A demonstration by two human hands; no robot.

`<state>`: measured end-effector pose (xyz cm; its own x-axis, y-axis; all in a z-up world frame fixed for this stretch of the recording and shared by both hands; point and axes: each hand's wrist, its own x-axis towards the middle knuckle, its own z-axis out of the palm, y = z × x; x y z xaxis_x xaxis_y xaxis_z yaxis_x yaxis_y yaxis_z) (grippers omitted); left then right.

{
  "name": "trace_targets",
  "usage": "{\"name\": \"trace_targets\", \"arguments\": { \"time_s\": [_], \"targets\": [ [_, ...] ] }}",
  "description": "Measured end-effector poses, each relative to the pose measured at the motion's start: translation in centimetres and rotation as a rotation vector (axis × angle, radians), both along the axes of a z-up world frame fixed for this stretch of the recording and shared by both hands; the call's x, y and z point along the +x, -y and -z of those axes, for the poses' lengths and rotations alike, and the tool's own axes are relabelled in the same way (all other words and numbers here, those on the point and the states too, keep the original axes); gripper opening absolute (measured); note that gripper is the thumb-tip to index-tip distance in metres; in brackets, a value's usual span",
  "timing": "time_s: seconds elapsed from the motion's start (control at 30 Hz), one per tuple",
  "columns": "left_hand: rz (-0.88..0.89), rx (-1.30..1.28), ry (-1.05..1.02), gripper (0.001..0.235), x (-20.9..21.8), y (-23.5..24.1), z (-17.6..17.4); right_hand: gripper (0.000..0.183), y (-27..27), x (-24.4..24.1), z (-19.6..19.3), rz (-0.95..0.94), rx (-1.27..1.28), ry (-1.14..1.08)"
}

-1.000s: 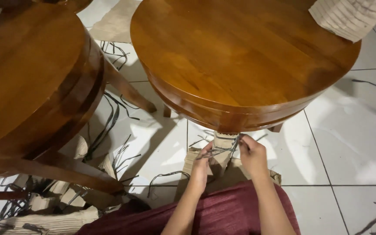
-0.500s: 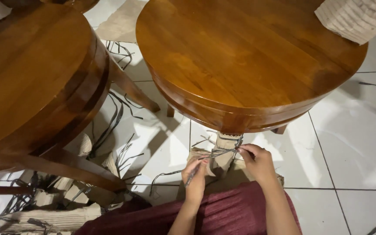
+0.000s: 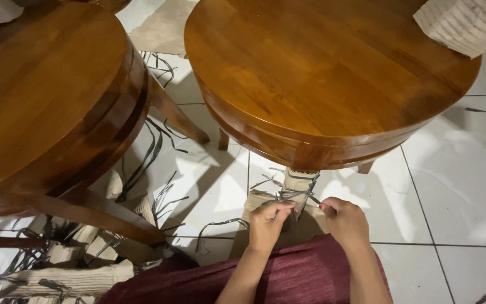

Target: Wrapping wooden table legs with protective cardboard and securing them with string.

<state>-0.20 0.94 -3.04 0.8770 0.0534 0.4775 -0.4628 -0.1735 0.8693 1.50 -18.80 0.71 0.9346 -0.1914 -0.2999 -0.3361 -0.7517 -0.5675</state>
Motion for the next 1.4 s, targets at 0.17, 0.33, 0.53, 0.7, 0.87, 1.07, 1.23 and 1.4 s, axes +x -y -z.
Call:
{"name": "trace_targets", "arguments": {
  "time_s": [0.17, 0.33, 0.53, 0.7, 0.87, 1.07, 1.23, 1.4],
  "targets": [
    [0.027, 0.125, 0.108, 0.025, 0.4, -0.4, 0.2, 0.025, -1.7, -1.0, -3.1, -0.078, -0.024, -0.14],
    [-0.017, 0.164, 0.087, 0.011, 0.0, -0.2, -1.0, 0.052, -3.3, -1.1, 3.5, -0.357, -0.137, 0.019],
    [-0.023, 0.095, 0.0, 0.012, -0.8, -0.2, -0.4, 0.059, -2.3, -1.7, 3.4, -0.37, -0.126, 0.07],
    [0.052, 0.209, 0.203, 0.022, -0.1, -0.1, 1.7, 0.025, -2.6, -3.0, 0.1, -0.351, 0.071, 0.175],
    [0.058, 0.258, 0.239, 0.031, 0.1, 0.2, 2.0, 0.017, -3.0, -3.1, -0.8, -0.424, 0.128, 0.374],
    [0.001, 0.296, 0.215, 0.041, -0.1, 0.6, 2.1, 0.027, -2.5, -3.6, -4.4, -0.207, -0.066, -0.07],
    [-0.048, 0.302, 0.181, 0.024, -0.3, 0.8, 2.1, 0.027, -2.3, -2.8, -2.3, -0.136, 0.074, 0.321],
    [-0.037, 0.26, 0.142, 0.02, -0.7, 0.6, 1.3, 0.015, -2.9, -2.2, -1.1, -0.004, 0.376, 0.143]
  ]
}}
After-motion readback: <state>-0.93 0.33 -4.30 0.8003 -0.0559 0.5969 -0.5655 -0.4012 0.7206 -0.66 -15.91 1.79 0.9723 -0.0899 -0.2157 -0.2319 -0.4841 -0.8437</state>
